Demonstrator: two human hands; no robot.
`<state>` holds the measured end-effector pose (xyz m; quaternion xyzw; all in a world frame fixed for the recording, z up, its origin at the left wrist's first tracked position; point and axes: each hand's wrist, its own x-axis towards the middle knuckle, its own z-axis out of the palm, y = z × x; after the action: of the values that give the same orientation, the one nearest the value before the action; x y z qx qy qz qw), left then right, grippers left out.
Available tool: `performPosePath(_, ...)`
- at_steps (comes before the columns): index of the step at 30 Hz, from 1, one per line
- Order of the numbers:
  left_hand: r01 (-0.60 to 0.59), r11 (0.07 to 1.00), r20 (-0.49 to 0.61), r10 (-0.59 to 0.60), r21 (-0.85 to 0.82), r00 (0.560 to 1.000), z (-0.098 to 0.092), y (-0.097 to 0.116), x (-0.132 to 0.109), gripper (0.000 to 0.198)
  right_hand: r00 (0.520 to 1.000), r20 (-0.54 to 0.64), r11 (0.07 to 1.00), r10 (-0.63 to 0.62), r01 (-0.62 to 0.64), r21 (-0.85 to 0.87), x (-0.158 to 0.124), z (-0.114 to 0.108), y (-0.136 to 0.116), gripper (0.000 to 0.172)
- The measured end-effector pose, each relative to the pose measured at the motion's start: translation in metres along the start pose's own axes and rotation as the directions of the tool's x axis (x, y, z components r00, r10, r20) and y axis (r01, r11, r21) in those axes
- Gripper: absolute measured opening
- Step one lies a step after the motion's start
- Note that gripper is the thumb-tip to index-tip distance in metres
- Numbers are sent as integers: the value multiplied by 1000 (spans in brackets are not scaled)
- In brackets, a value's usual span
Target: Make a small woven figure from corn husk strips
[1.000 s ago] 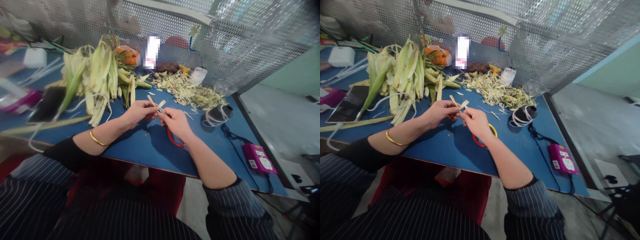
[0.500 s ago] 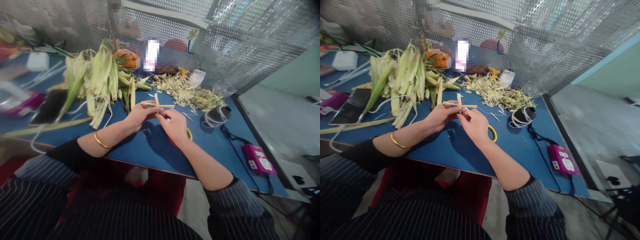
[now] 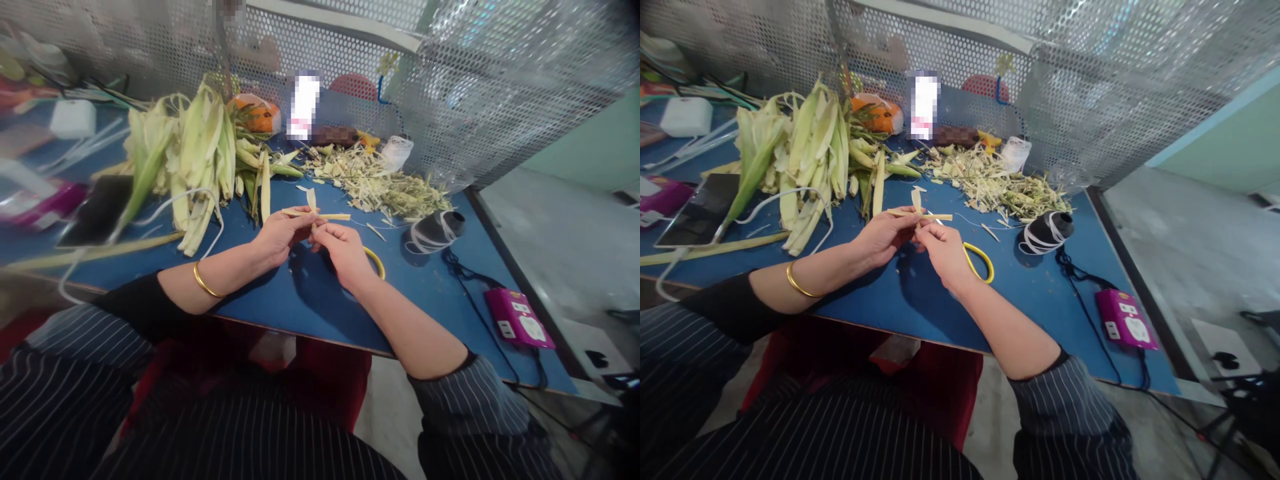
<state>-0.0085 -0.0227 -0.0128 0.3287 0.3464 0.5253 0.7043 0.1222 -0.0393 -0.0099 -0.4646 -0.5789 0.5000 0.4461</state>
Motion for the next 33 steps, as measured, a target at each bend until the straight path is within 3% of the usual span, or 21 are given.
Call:
performPosePath(4, 30, 999, -26, -30, -28, 999, 3, 3, -2, 6, 998, 15, 995, 61, -62, 84, -3, 5, -2, 18)
performPosePath(9, 41, 998, -45, -43, -41, 998, 4, 5, -3, 8, 1000, 24, 1000, 7, -7, 12, -4, 5, 1, 21)
performPosePath(15, 59, 998, -32, -60, -19, 998, -1, 5, 3, 12, 988, 66, 938, -140, 154, -309, -5, 2, 1, 24)
performPosePath(18, 63, 998, -62, -61, 17, 996, -3, 9, 5, 15, 987, 65, 883, -148, 161, -442, -3, -3, 0, 32)
performPosePath(20, 44, 998, -81, -41, 40, 996, -5, 11, 5, 15, 993, -17, 915, -114, 98, -392, 1, -7, 0, 40)
performPosePath(22, 18, 997, -80, -13, 69, 997, -6, 13, 5, 15, 990, -132, 975, -50, 19, -223, 5, -11, 0, 43)
performPosePath(25, 3, 991, -66, 6, 136, 998, -9, 15, 4, 23, 978, -207, 999, 2, -11, -42, 10, -15, -2, 39)
performPosePath(29, -6, 971, -67, 23, 240, 997, -8, 15, 3, 24, 986, -141, 979, -88, 59, -197, 9, -18, -4, 26)
performPosePath(33, -49, 961, -90, 76, 272, 993, -7, 11, 4, 14, 987, -57, 928, -148, 119, -354, 4, -17, -5, 24)
